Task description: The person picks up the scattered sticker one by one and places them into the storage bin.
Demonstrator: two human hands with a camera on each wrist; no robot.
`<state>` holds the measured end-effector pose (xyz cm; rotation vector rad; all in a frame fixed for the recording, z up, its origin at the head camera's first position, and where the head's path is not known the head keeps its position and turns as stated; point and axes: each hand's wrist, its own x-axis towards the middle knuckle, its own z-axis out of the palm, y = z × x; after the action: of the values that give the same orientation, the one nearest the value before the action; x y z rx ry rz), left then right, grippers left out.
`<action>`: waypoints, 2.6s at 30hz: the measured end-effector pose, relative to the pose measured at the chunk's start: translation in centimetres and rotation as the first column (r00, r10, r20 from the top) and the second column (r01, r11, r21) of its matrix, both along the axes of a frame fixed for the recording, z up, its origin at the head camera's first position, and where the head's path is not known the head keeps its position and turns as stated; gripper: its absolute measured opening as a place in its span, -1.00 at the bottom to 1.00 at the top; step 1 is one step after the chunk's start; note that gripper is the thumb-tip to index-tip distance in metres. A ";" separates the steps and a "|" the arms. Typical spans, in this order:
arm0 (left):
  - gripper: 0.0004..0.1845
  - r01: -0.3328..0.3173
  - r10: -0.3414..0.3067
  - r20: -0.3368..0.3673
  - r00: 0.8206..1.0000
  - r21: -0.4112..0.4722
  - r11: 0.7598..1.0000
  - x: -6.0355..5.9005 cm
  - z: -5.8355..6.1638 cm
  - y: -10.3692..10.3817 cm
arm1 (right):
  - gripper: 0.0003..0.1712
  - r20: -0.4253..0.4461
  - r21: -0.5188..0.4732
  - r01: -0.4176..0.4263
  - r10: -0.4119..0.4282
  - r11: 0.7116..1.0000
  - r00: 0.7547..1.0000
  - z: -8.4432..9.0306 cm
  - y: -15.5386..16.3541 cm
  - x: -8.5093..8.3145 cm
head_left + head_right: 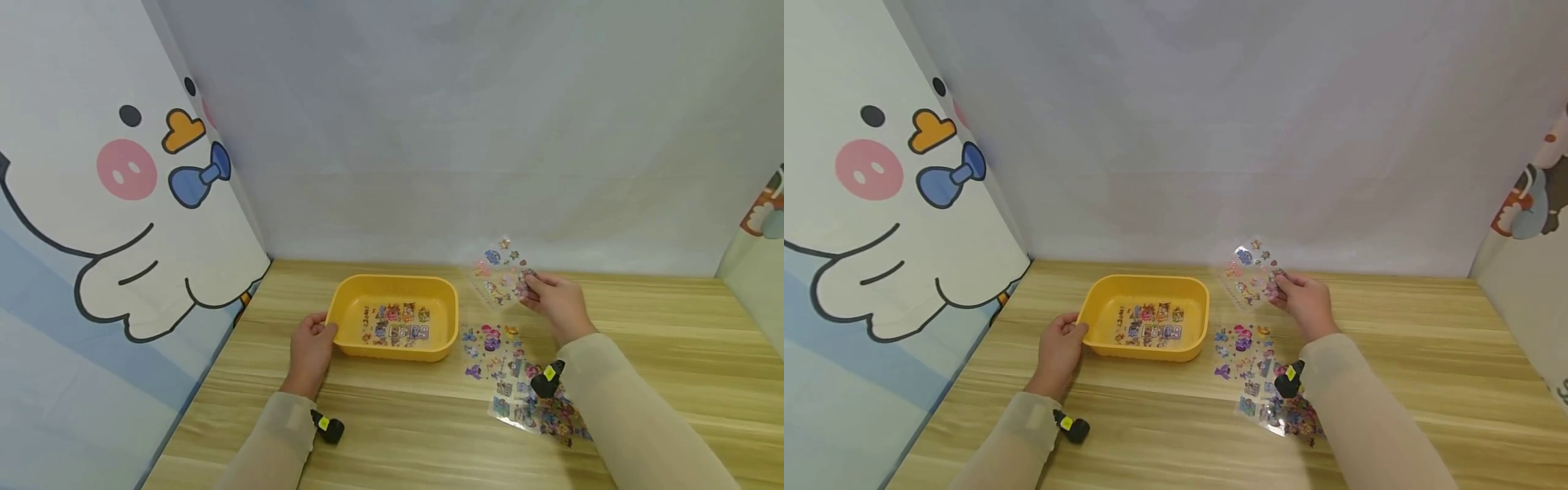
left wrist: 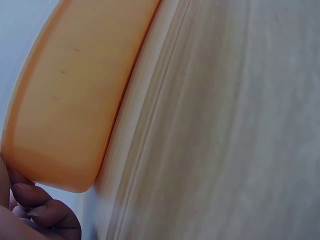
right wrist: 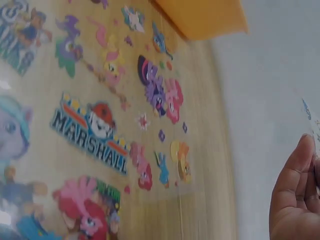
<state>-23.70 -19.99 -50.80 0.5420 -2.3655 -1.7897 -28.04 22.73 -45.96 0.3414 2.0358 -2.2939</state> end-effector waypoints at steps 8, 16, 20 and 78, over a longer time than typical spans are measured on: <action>-0.64 0.001 -0.001 -0.003 1.000 -0.002 1.000 0.0 0.1 0.1 | -0.50 -0.008 0.018 -0.050 0.051 0.999 0.999 0.4 -2.4 0.2; -0.63 0.003 -0.003 0.004 1.000 -0.004 1.000 -0.1 0.0 0.0 | -0.56 0.001 0.071 -0.112 0.112 0.991 0.994 0.0 -4.9 0.2; -0.63 0.001 -0.001 0.005 1.000 -0.011 1.000 -0.2 0.0 -0.1 | -0.61 -0.015 0.081 -0.146 0.148 0.986 0.989 0.1 -6.3 0.2; -0.63 0.007 -0.007 -0.013 1.000 -0.001 1.000 -0.2 -0.2 -0.2 | -0.63 -0.050 0.833 -0.251 0.517 0.494 0.854 1.3 -10.6 0.4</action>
<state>-23.86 -20.21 -50.99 0.5215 -2.3630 -1.7889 -27.66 12.12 -44.63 -0.4653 2.8268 -1.0586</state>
